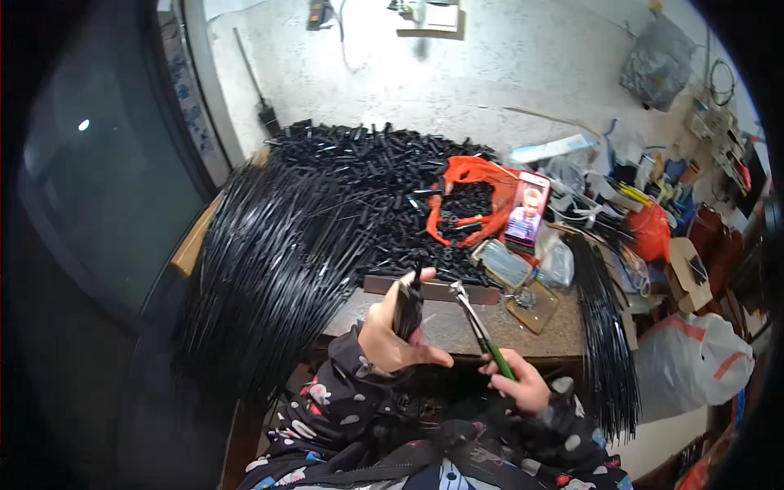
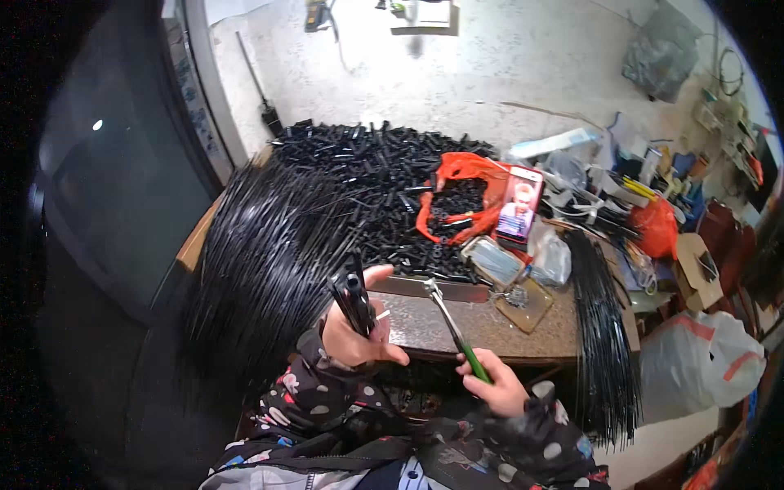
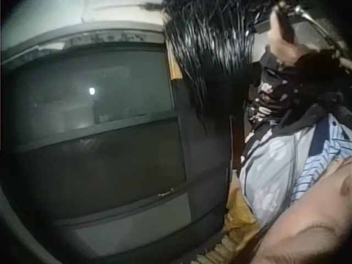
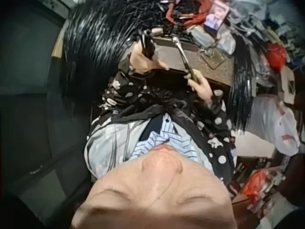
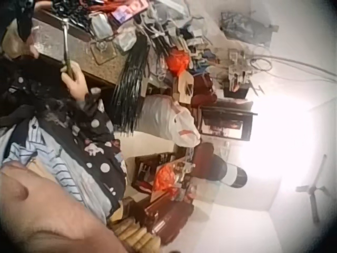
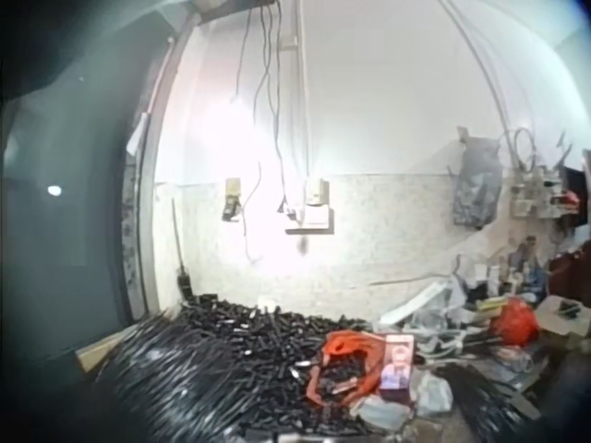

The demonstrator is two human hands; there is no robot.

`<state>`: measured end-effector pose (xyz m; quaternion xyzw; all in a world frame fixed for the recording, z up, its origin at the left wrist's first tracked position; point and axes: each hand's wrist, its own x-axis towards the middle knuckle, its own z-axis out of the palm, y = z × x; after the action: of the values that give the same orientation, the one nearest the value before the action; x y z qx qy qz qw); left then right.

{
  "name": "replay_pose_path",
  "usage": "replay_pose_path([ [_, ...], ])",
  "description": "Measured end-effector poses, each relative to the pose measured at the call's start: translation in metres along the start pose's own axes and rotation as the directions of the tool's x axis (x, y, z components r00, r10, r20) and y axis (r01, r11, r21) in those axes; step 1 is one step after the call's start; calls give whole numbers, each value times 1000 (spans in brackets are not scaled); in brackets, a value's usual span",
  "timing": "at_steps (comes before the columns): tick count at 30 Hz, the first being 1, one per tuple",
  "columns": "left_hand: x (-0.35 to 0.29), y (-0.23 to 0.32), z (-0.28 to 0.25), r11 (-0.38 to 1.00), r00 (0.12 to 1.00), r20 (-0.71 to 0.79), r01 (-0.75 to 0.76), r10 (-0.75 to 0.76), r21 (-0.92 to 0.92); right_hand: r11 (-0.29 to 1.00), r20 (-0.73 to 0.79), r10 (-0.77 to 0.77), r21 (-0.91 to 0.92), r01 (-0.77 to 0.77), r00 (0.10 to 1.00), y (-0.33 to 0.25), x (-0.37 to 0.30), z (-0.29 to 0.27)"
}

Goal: Assembling and crimping connectors onto black electrical cables at a workbench.

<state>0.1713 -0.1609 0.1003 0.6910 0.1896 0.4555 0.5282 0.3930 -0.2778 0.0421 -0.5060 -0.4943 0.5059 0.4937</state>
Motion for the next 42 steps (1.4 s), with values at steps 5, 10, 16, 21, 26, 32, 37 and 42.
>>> replay_pose_path([
  [5,-4,-9,-16,993,979,-170,-114,113,2,94,290,-661,-883,459,692,-72,-20,19],
  [10,-6,8,-10,923,940,-273,-95,207,373,-132,382,-659,-907,401,648,-82,-23,18],
  [16,-10,10,-8,933,920,-290,-165,263,321,158,374,-627,-798,582,683,-89,-13,15],
  [21,-14,12,-15,955,977,-59,-213,205,-208,721,627,164,451,-526,762,-40,-25,17],
  [26,1,16,-2,972,973,-66,-217,223,90,756,591,461,128,-641,662,-42,-7,41],
  [32,-8,4,-8,982,935,-299,-184,191,52,902,311,4,-412,131,950,-71,0,32],
  [37,-13,17,-10,904,980,6,-182,200,-388,779,754,351,93,-620,555,-50,-2,29],
  [42,-2,20,-12,994,997,18,-78,80,-82,969,444,126,-248,-14,887,-39,6,50],
])
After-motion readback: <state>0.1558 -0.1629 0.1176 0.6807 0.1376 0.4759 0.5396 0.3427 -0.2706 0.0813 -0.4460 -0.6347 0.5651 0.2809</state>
